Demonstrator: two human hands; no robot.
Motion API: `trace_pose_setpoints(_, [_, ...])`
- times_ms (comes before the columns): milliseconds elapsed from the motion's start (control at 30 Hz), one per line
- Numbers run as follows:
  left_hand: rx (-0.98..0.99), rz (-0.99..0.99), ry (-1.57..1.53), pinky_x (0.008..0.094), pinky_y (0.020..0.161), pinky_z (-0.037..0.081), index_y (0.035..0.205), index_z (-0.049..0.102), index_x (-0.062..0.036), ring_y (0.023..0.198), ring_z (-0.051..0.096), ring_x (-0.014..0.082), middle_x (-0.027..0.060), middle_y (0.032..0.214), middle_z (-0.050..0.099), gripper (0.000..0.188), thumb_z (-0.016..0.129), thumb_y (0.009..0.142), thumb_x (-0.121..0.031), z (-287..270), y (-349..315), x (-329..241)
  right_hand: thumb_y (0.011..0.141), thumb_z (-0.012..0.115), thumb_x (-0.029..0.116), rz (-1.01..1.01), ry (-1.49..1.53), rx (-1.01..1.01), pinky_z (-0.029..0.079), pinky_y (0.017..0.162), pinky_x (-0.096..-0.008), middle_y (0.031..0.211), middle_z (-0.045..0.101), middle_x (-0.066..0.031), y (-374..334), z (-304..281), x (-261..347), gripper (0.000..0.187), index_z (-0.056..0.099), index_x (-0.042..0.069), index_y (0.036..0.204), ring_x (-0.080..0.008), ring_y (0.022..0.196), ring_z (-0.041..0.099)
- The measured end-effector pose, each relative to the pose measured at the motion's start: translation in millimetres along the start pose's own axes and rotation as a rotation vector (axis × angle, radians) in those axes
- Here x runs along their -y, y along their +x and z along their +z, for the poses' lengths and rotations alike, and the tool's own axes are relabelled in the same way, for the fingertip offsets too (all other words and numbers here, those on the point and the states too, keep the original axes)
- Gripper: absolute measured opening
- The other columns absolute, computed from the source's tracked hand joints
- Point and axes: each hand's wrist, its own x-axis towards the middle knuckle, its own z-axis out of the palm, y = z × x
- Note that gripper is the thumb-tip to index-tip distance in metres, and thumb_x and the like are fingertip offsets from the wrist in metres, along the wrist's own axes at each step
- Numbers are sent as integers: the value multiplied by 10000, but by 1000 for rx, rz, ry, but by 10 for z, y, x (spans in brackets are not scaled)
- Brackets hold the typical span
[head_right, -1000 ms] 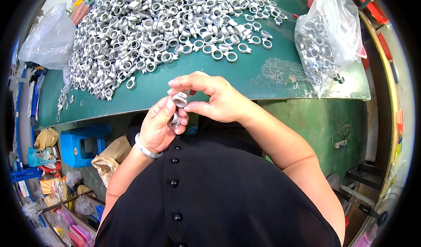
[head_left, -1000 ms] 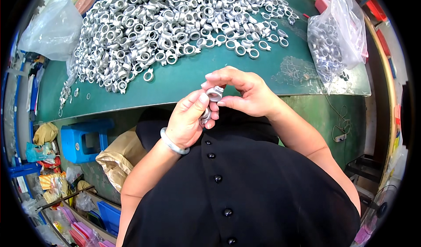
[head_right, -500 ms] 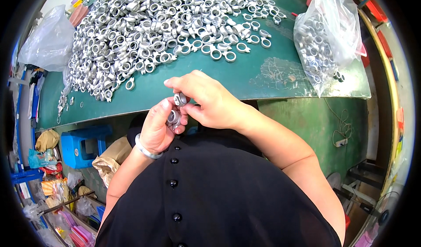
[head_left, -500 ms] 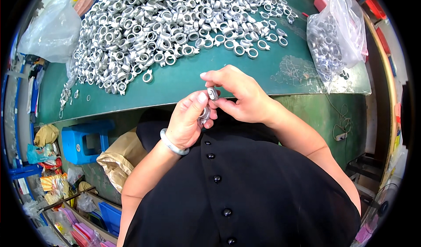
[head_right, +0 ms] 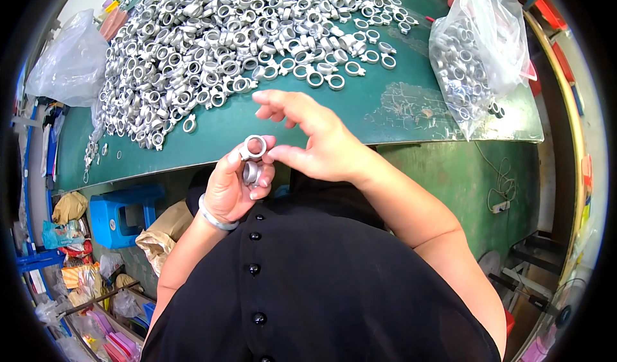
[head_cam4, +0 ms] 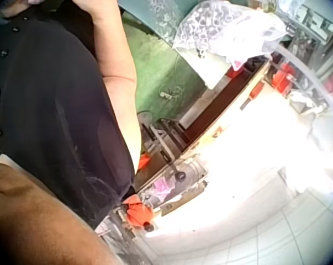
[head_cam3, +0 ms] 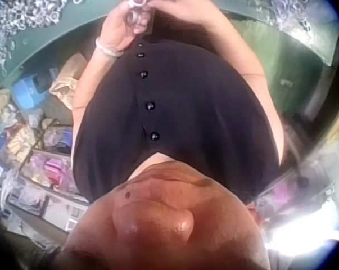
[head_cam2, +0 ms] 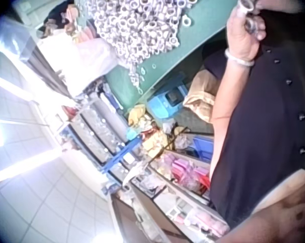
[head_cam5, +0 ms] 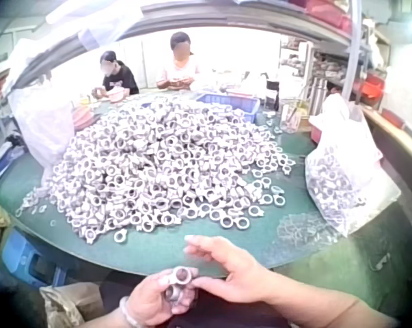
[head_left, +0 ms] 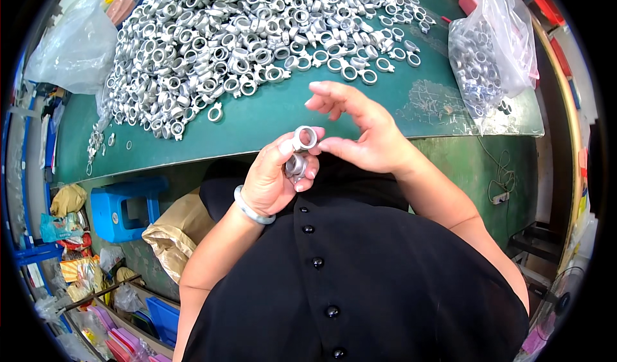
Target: The person assembles metal hose clamps by hand, picking a screw from a bag and inserting it into the housing of a clamp body picked from a large pile on the table.
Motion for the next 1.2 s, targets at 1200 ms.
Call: trace_pose_setpoints(1200, [134, -62, -154, 217, 486, 407, 1107, 483, 27, 693, 516, 158, 102, 872, 543, 475, 472, 828, -357, -69, 17, 18, 649, 688, 137, 136, -1074, -87, 423, 707, -380, 823, 504, -90, 197, -313, -434, 178, 581, 62, 770, -283, 821, 502])
